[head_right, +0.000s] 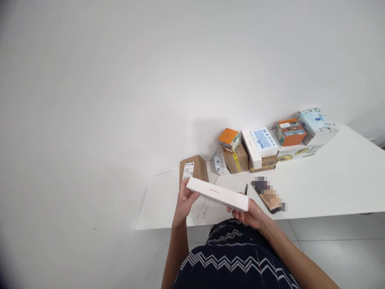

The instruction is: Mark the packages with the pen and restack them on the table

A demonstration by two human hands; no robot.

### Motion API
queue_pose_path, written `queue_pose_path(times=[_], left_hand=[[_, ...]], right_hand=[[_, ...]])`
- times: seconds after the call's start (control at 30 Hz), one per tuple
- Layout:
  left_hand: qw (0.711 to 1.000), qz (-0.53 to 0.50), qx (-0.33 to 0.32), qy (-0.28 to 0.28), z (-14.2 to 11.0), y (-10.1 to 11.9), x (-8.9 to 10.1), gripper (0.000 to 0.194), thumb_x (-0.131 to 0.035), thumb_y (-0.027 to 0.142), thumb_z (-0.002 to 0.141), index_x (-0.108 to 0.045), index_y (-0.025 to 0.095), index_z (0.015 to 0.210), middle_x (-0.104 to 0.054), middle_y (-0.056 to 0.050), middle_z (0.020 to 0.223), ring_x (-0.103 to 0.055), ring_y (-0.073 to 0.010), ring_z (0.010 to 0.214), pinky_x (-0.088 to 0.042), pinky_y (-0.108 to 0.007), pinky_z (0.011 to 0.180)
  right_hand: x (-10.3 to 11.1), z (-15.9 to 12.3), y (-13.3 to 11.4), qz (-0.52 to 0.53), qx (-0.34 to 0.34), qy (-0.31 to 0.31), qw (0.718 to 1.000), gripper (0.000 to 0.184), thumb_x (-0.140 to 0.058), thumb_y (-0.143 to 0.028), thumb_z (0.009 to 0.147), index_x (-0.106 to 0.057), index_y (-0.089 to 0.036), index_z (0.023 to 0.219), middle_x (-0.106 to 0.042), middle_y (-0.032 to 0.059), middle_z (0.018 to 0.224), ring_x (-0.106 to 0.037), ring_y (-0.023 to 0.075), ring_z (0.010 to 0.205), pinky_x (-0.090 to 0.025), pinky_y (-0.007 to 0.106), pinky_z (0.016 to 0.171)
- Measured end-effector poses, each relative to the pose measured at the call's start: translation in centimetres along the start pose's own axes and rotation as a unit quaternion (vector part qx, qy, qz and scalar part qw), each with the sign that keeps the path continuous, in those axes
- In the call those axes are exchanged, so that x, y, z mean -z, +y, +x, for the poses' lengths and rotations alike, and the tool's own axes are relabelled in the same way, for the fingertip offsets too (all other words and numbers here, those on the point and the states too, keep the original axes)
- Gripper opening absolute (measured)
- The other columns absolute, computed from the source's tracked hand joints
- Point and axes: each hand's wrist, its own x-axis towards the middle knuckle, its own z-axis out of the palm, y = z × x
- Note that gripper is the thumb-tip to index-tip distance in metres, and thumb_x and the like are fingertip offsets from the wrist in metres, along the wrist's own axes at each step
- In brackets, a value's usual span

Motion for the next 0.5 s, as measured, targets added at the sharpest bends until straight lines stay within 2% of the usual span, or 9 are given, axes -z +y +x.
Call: queue_pose_path(times=[0.07,0.13,0.2,0.23,0.33,0.43,0.5], left_hand=[[1.0,-0.016,0.002,0.025,0.6,-0.3,0.1,0.053,-0.077,0.032,0.071,-0.054,0.024,0.118,-0.064,-0.007,0.116,-0.059,-0.0214,0.109,-0.046,-0.033,0.093],[0.998,-0.019,0.01,0.055,1.1,-0.5,0.2,0.05,-0.075,0.032,0.074,-0.055,0.023,0.118,-0.063,-0.007,0.12,-0.058,-0.021,0.112,-0.046,-0.032,0.094],[0.996,-0.003,0.033,0.077,1.4,-0.5,0.5,0.049,-0.073,0.033,0.076,-0.055,0.023,0.12,-0.062,-0.008,0.123,-0.057,-0.0216,0.114,-0.046,-0.032,0.094],[0.995,0.007,0.045,0.083,1.4,-0.5,0.7,0.05,-0.073,0.034,0.076,-0.055,0.022,0.121,-0.062,-0.008,0.123,-0.057,-0.022,0.115,-0.046,-0.032,0.094],[0.995,0.021,0.077,0.067,1.5,-0.4,1.8,0.053,-0.067,0.043,0.08,-0.053,0.022,0.126,-0.062,-0.01,0.123,-0.058,-0.0234,0.113,-0.047,-0.032,0.093],[0.996,-0.029,0.087,0.007,1.3,-0.3,3.5,0.066,-0.056,0.058,0.083,-0.043,0.025,0.138,-0.058,-0.011,0.129,-0.058,-0.0257,0.115,-0.05,-0.035,0.091],[0.995,-0.05,0.082,-0.022,0.9,-0.3,4.8,0.073,-0.059,0.061,0.079,-0.039,0.028,0.141,-0.05,-0.01,0.14,-0.052,-0.0273,0.123,-0.049,-0.035,0.093]], right_hand=[[0.1,0.3,0.4,0.005,0.045,-0.008,0.999,0.026,-0.055,-0.044,0.084,-0.063,-0.022,0.094,-0.069,0.0051,0.07,-0.061,0.0159,0.056,-0.047,0.024,0.046],[0.1,0.6,0.6,0.002,0.108,-0.027,0.994,0.036,-0.048,-0.053,0.088,-0.061,-0.025,0.105,-0.071,0.0049,0.084,-0.065,0.0182,0.071,-0.053,0.029,0.059],[0.0,0.7,0.6,-0.014,0.171,-0.034,0.985,0.036,-0.05,-0.053,0.088,-0.058,-0.027,0.113,-0.07,0.0038,0.097,-0.065,0.0181,0.083,-0.055,0.031,0.071],[-0.2,0.7,0.7,-0.028,0.193,-0.027,0.98,0.036,-0.056,-0.049,0.087,-0.057,-0.028,0.115,-0.069,0.0027,0.099,-0.065,0.0169,0.083,-0.054,0.029,0.072],[-0.8,0.9,1.1,-0.059,0.212,0.01,0.975,0.037,-0.066,-0.038,0.083,-0.055,-0.026,0.115,-0.069,-0.0007,0.082,-0.062,0.0125,0.066,-0.052,0.023,0.06],[-1.4,1.3,2.2,-0.027,0.192,0.015,0.981,0.025,-0.063,-0.041,0.085,-0.06,-0.02,0.097,-0.061,-0.0027,0.057,-0.055,0.0098,0.049,-0.045,0.018,0.046],[-1.6,1.8,3.1,0.006,0.149,0.013,0.989,0.023,-0.062,-0.04,0.085,-0.06,-0.017,0.085,-0.058,-0.0021,0.05,-0.053,0.009,0.044,-0.042,0.016,0.04]])
